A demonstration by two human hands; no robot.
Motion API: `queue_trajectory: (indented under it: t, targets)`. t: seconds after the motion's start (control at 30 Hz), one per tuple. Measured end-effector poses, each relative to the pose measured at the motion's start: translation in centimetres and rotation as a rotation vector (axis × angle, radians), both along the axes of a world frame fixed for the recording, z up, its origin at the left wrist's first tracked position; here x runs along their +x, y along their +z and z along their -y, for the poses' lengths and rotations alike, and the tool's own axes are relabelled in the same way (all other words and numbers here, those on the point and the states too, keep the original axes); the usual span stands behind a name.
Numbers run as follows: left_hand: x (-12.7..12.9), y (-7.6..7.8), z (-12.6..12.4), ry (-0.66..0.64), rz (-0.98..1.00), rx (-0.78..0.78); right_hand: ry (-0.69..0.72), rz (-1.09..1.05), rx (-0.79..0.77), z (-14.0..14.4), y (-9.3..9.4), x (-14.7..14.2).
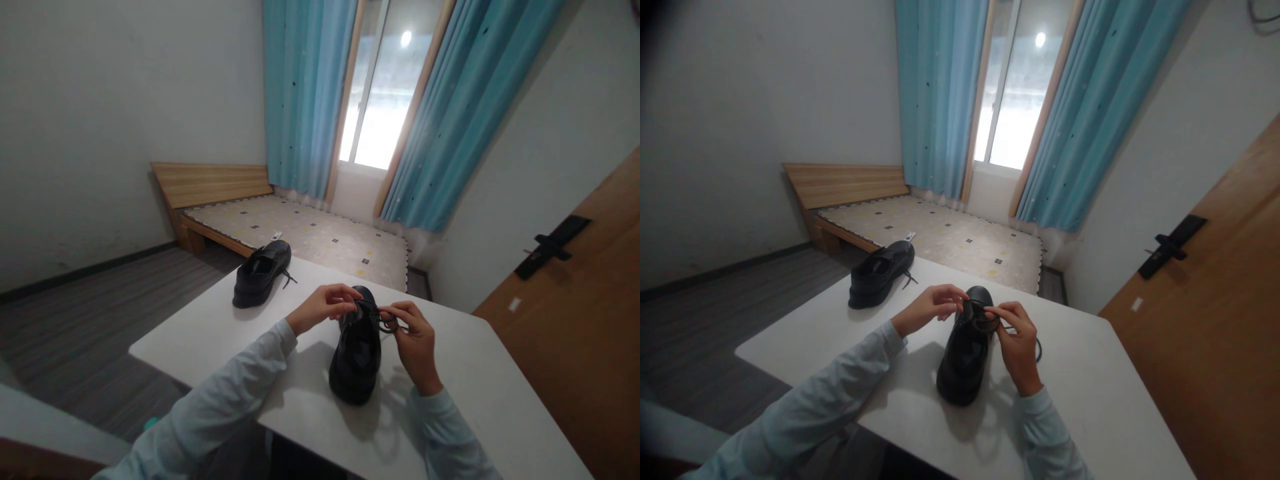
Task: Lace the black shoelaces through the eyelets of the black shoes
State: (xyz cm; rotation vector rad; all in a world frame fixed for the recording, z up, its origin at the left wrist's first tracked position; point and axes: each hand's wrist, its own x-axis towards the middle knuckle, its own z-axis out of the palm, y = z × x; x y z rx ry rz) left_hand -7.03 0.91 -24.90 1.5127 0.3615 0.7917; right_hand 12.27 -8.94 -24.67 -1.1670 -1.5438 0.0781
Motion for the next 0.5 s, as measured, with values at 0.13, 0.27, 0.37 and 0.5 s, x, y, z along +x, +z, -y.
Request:
queue_trajectory:
  t: [0.13, 0.27, 0.37, 0.5]
  targets:
    - [0.4, -0.4, -0.4, 0.090, -0.074, 0.032, -0.136, -0.017, 0.069, -0.1, 0.3, 1.3]
    - [0.6, -1.1, -1.0, 0.169, -0.177, 0.088, -0.310, 0.090, 0.123, -0.5, -0.1, 2.8]
    - [0.7, -1.6, -1.4, 0.242, -0.242, 0.136, -0.431, 0.156, 0.089, -1.0, -0.9, 4.1]
    - [0.7, -2.0, -1.8, 0.324, -0.271, 0.205, -0.507, 0.193, -0.087, -1.7, -2.0, 5.5]
